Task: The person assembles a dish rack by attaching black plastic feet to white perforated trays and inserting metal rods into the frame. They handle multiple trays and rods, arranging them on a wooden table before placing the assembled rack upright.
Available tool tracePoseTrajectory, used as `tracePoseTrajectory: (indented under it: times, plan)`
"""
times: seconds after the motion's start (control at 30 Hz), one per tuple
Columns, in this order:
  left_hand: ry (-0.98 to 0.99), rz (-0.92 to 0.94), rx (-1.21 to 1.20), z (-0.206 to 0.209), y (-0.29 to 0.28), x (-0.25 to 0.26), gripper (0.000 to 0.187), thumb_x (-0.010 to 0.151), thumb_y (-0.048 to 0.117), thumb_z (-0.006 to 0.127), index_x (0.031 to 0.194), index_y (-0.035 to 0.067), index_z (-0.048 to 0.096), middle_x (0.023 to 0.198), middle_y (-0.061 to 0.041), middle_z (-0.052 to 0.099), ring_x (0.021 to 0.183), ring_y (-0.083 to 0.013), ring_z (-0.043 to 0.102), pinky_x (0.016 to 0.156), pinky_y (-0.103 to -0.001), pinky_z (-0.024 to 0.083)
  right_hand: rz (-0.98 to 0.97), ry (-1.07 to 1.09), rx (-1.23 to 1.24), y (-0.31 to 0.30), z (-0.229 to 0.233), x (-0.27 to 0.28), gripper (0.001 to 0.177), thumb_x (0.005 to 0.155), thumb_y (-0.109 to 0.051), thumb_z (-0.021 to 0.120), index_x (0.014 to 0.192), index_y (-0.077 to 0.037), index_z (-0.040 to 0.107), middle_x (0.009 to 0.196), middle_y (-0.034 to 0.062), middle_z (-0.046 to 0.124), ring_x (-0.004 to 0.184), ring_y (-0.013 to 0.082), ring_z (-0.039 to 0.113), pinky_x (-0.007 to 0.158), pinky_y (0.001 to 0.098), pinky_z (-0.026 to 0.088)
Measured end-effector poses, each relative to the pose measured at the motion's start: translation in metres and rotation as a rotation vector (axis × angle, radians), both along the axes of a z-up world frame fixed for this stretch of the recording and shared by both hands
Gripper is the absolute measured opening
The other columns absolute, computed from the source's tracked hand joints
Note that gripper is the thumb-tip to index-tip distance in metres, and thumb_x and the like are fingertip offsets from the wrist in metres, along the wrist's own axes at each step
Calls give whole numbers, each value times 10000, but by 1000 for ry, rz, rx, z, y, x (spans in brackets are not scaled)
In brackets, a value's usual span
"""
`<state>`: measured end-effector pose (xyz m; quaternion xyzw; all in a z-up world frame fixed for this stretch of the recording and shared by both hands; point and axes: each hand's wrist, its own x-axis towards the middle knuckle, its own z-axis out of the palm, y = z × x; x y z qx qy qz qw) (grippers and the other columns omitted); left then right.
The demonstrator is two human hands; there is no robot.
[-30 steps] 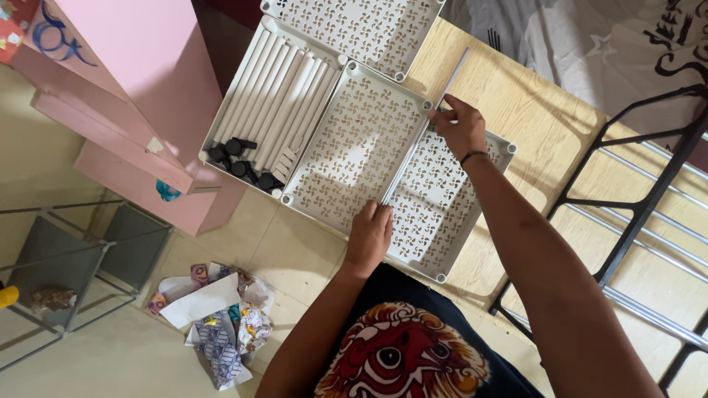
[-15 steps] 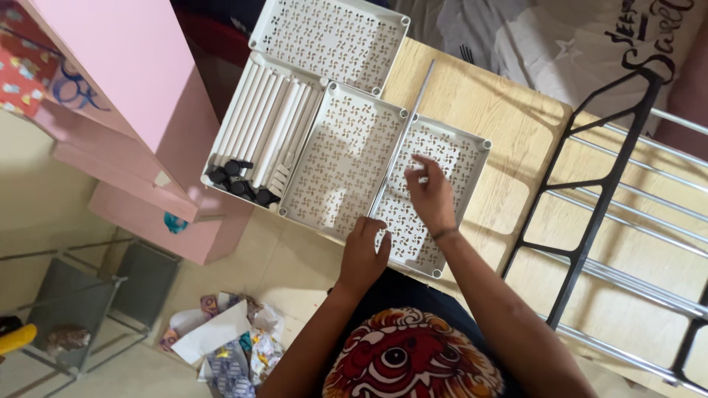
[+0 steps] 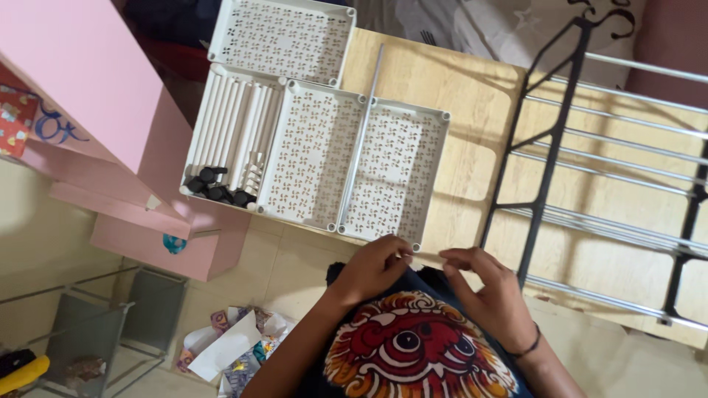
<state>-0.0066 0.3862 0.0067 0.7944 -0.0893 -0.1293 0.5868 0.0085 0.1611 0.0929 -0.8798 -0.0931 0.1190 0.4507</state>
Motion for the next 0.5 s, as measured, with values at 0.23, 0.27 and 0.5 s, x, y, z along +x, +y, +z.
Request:
tracePoseTrajectory:
  times: [0.23,0.27,0.5]
  plan:
    - [-237,-190,-129,47,-74,10,120,979,93,688,1065,17,651,1032,-105,696,793,-204,688,692,-318,560,-121,-66,-74,-71,18,-18,170,884,-87,696,1047,-55,733,968,88,745,828,213,741,551,304,581]
    - [-256,-185,-123,50,-85,10,125,985,86,687,1077,13,645,1031,-110,685,813,-211,690,711,-316,564,-112,-120,-92,-83,16,-19,165,886,-85,700,1044,-58,739,965,88,745,841,224,732,597,320,585]
    - [-432,25,163,53,-159,6,127,956,85,706,1053,32,642,1057,-99,649,860,-217,662,769,-343,526,4,-295,-303,-169,-7,-19,179,877,-162,733,1039,-94,765,979,62,752,944,253,697,855,399,546]
